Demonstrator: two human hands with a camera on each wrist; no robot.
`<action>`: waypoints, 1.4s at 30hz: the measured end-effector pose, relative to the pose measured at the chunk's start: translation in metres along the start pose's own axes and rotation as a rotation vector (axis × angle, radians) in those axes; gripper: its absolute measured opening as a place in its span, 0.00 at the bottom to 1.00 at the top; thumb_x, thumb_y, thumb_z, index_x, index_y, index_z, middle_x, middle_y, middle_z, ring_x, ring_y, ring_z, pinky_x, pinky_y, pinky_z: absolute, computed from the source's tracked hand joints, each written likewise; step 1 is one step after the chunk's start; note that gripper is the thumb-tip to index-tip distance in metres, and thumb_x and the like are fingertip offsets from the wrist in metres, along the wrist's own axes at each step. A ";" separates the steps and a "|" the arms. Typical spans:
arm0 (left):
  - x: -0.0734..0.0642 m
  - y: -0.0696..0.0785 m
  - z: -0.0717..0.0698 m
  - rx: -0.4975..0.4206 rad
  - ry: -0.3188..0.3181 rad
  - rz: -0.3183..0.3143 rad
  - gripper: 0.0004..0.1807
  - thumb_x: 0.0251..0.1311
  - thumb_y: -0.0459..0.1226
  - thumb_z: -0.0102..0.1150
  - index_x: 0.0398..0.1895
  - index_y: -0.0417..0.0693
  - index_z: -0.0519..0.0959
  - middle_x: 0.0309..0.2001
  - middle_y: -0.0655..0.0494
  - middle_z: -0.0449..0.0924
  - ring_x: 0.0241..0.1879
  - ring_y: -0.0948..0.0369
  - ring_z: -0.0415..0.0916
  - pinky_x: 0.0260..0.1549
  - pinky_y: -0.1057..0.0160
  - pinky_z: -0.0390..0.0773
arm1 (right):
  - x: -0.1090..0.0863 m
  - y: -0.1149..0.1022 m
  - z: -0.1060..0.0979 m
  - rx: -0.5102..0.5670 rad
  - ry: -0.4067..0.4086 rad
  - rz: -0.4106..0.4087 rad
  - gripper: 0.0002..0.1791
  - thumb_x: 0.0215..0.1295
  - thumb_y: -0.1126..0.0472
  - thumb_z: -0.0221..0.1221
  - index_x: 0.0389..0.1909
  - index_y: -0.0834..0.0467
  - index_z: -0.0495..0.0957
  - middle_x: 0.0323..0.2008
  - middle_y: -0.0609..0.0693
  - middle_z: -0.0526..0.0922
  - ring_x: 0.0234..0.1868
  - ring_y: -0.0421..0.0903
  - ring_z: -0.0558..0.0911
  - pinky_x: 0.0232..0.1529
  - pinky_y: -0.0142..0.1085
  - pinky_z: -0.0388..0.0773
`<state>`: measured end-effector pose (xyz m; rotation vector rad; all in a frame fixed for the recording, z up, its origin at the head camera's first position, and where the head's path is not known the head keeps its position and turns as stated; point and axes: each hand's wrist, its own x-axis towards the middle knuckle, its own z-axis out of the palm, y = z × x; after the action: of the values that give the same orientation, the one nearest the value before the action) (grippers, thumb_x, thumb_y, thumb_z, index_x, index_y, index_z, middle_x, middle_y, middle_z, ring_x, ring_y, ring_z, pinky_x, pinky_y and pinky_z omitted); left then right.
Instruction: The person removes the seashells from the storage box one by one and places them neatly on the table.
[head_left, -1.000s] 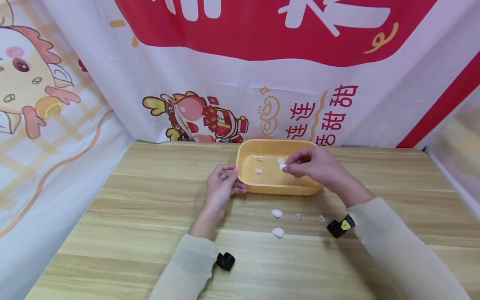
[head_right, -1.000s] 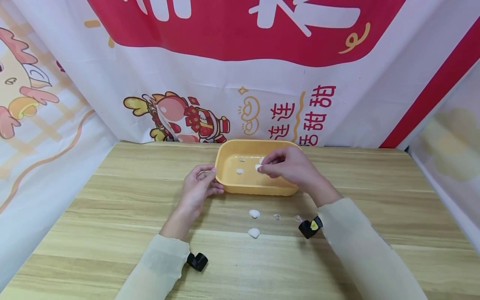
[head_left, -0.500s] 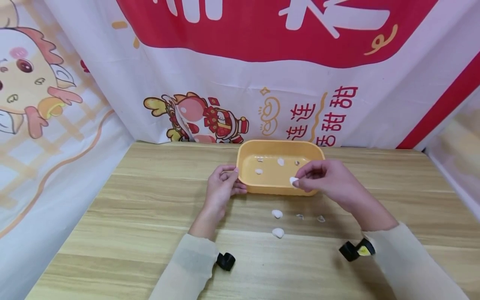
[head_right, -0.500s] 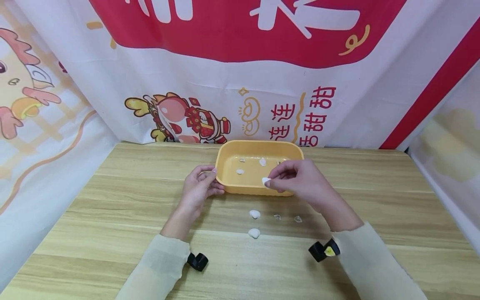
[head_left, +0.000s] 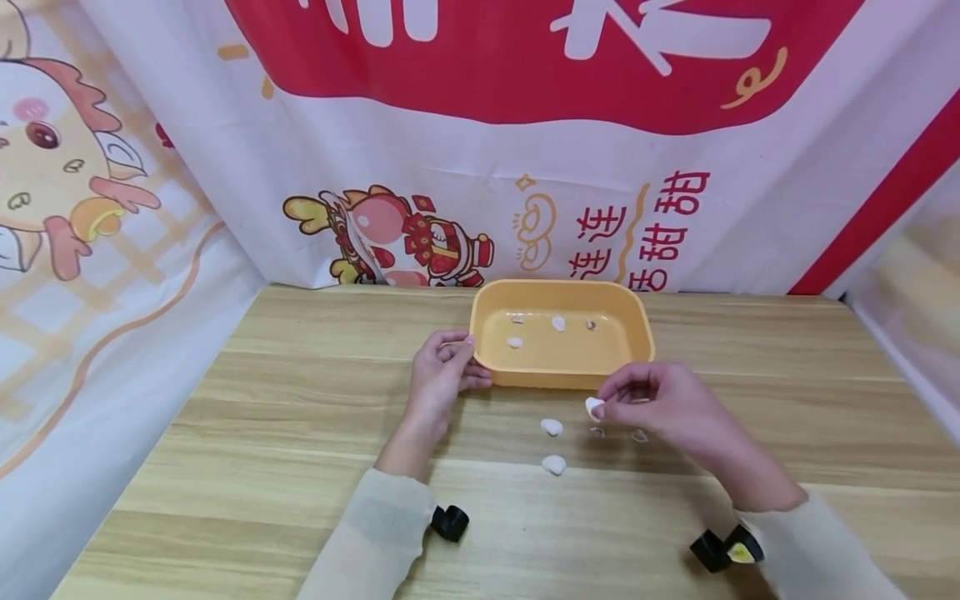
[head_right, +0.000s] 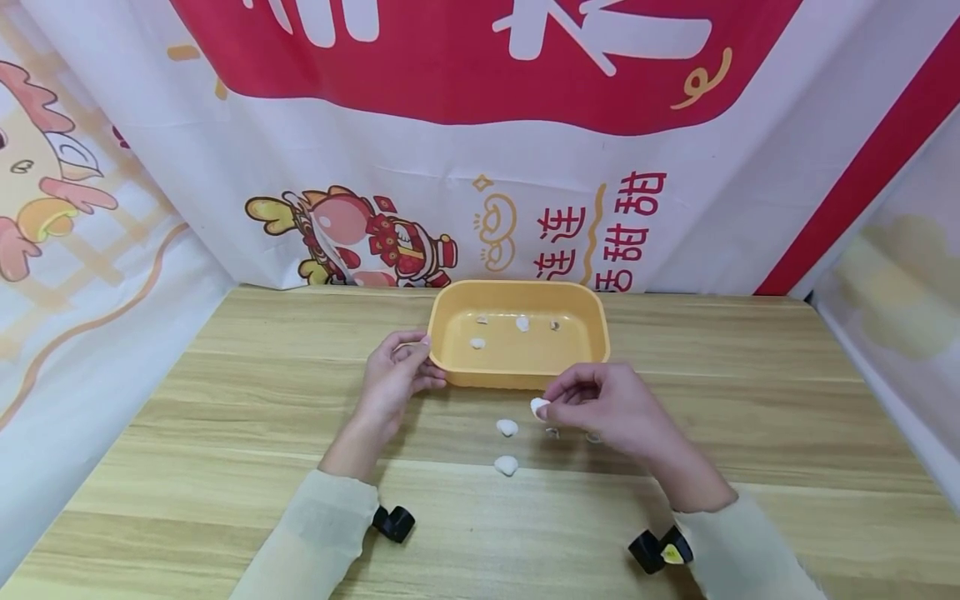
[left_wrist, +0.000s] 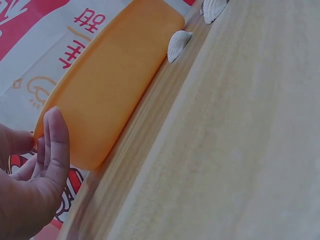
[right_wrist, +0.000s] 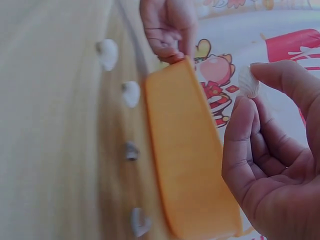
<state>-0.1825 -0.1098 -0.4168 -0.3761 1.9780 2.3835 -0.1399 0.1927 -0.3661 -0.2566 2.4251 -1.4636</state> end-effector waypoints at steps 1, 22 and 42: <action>0.000 0.000 0.000 0.000 0.000 0.000 0.18 0.81 0.38 0.58 0.66 0.37 0.74 0.43 0.41 0.85 0.29 0.58 0.86 0.34 0.60 0.94 | -0.001 0.003 0.001 -0.011 -0.005 0.004 0.16 0.61 0.54 0.78 0.43 0.58 0.87 0.37 0.52 0.87 0.39 0.45 0.83 0.35 0.33 0.86; -0.001 0.001 0.000 -0.003 0.012 -0.009 0.17 0.81 0.38 0.58 0.65 0.39 0.75 0.44 0.40 0.85 0.30 0.57 0.86 0.35 0.59 0.94 | -0.012 0.037 0.023 -0.133 -0.072 0.002 0.12 0.56 0.59 0.80 0.36 0.56 0.87 0.29 0.49 0.85 0.32 0.43 0.81 0.29 0.29 0.81; -0.001 0.001 0.001 0.002 0.011 -0.019 0.16 0.81 0.38 0.58 0.64 0.41 0.75 0.45 0.39 0.85 0.30 0.57 0.86 0.36 0.60 0.94 | -0.017 0.035 0.025 -0.283 -0.049 0.003 0.10 0.57 0.55 0.80 0.31 0.51 0.88 0.26 0.43 0.85 0.30 0.40 0.81 0.29 0.28 0.79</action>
<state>-0.1819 -0.1090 -0.4155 -0.4074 1.9726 2.3730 -0.1157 0.1932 -0.4052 -0.3445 2.5858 -1.0958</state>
